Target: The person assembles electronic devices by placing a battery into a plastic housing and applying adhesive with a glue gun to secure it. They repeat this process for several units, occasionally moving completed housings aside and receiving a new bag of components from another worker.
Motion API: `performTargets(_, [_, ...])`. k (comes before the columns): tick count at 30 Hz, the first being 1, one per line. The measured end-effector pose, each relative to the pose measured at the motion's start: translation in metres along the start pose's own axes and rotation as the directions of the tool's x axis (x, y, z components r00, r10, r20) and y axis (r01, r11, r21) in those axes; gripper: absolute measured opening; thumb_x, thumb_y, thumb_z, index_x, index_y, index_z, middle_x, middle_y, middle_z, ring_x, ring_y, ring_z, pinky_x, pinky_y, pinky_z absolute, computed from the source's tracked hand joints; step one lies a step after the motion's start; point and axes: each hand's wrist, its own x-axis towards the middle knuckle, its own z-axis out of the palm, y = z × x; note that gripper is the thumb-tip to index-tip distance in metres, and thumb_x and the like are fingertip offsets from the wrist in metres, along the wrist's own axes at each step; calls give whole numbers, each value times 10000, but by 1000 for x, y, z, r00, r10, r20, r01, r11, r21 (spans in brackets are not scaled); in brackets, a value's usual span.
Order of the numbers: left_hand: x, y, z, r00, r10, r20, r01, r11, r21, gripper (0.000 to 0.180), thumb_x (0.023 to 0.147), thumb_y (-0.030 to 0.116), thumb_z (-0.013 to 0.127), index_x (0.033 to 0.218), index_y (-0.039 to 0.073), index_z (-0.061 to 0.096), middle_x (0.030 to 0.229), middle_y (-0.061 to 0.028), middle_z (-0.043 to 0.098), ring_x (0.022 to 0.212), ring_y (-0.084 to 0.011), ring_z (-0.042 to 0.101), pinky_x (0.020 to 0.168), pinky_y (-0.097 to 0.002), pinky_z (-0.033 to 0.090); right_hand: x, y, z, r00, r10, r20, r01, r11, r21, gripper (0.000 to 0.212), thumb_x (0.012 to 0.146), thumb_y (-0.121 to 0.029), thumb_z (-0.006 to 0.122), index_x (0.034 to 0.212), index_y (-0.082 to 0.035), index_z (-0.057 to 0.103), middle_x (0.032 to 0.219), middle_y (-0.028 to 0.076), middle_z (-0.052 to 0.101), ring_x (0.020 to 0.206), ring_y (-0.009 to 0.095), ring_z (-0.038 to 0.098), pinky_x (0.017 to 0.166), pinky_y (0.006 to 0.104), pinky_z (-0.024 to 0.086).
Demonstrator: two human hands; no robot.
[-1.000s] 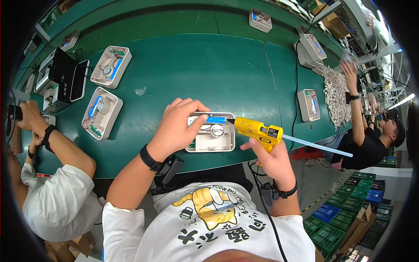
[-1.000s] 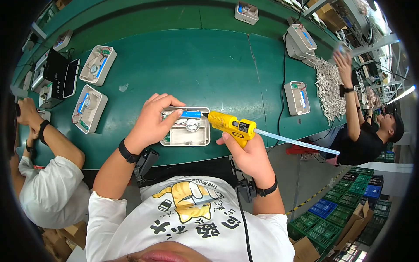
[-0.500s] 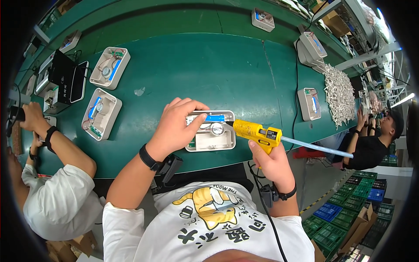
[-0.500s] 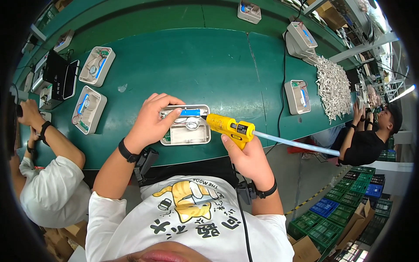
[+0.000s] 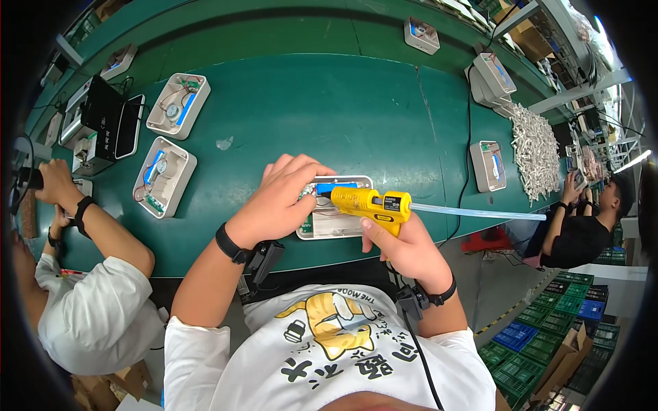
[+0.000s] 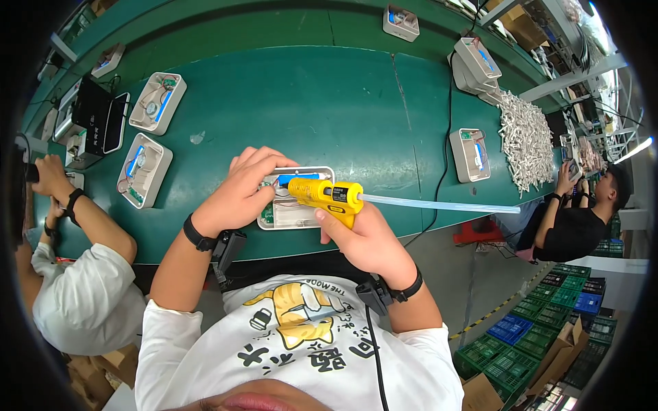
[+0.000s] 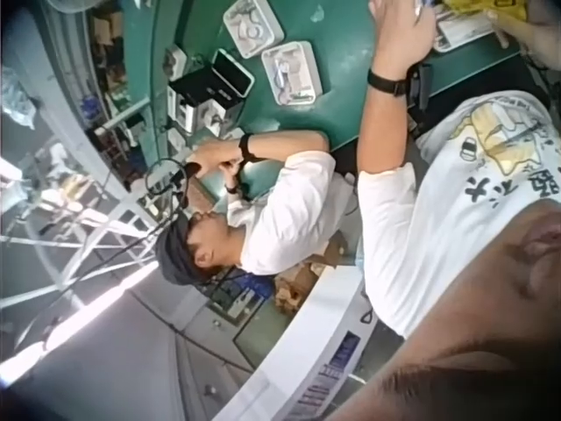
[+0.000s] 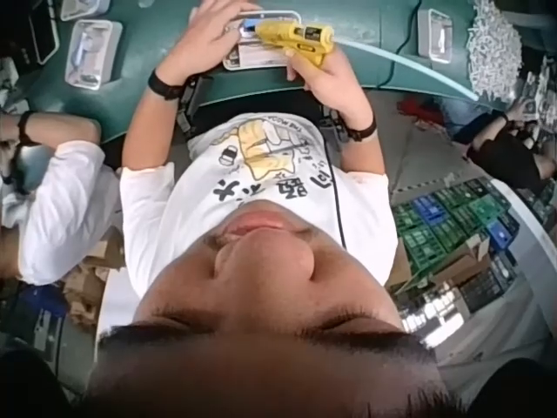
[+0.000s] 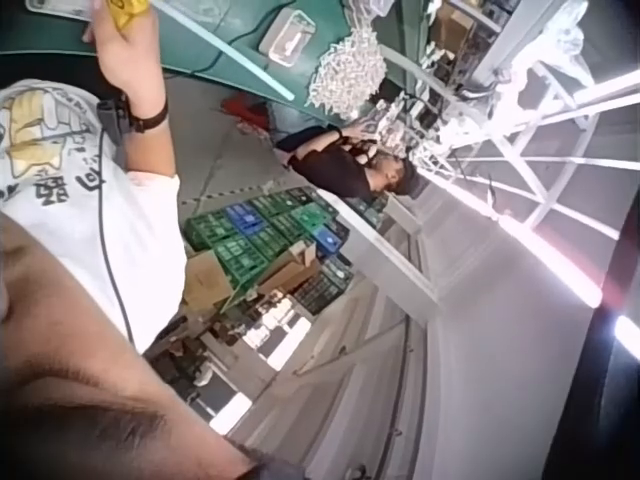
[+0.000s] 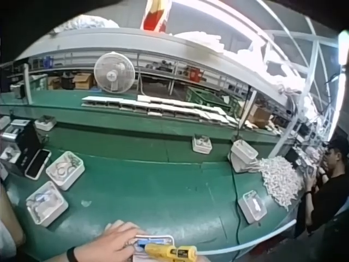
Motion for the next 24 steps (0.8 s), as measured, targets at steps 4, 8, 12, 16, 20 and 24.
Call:
performTargets(4, [-2, 1, -2, 1000, -9, 20, 9, 1000, -12, 519, 838, 9, 517, 1326, 107, 666, 1278, -68, 634, 1172, -282, 528, 1072, -433, 379, -1, 4, 0, 1000, -16, 5, 16, 1000, -10, 306, 1105, -263, 639, 1260, -1, 672, 810, -4, 689, 669, 44, 584, 557, 219, 488])
performTargets(8, [-1, 1, -2, 1000, -1, 18, 1, 1000, -5, 518, 841, 9, 515, 1327, 106, 664, 1271, -70, 633, 1167, -282, 528, 1071, -431, 379, -7, 2, -1, 999, 8, -41, -10, 999, -39, 323, 1104, -257, 644, 1298, 0, 667, 831, 6, 714, 668, 47, 587, 559, 218, 493])
performTargets(12, [0, -1, -3, 1000, -5, 21, 5, 1000, -1, 517, 840, 9, 515, 1327, 101, 662, 1271, -68, 631, 1181, -286, 528, 1082, -434, 376, -1, -6, 2, 991, -72, -114, 72, 997, -7, 356, 1105, -260, 640, 1339, 8, 659, 916, 26, 757, 666, 47, 583, 558, 221, 500])
performTargets(16, [0, -3, 0, 999, 7, -41, -9, 999, -40, 508, 830, 0, 525, 1309, 86, 670, 1262, -80, 634, 1194, -303, 541, 1078, -447, 398, 8, 0, 10, 993, -113, -44, 110, 991, -70, 414, 1105, -270, 631, 1406, 14, 629, 1021, 54, 780, 666, 44, 581, 556, 224, 506])
performTargets(20, [0, -4, -2, 991, 4, -132, 5, 998, 68, 471, 854, -17, 530, 1290, 60, 687, 1228, -98, 665, 1109, -277, 615, 998, -418, 484, 1, -6, 3, 991, -87, -105, 103, 982, 155, 348, 1090, -247, 622, 1339, -5, 645, 1068, 121, 775, 680, 68, 604, 560, 238, 522])
performTargets(24, [-2, -34, -4, 989, -107, -105, 87, 979, -183, 402, 917, -12, 532, 1280, 27, 701, 1154, -105, 710, 886, -194, 675, 792, -337, 561, -1, 50, -37, 903, -272, -332, 382, 862, 334, 251, 1060, -206, 626, 1237, -28, 629, 1103, 216, 759, 673, 109, 615, 560, 266, 531])
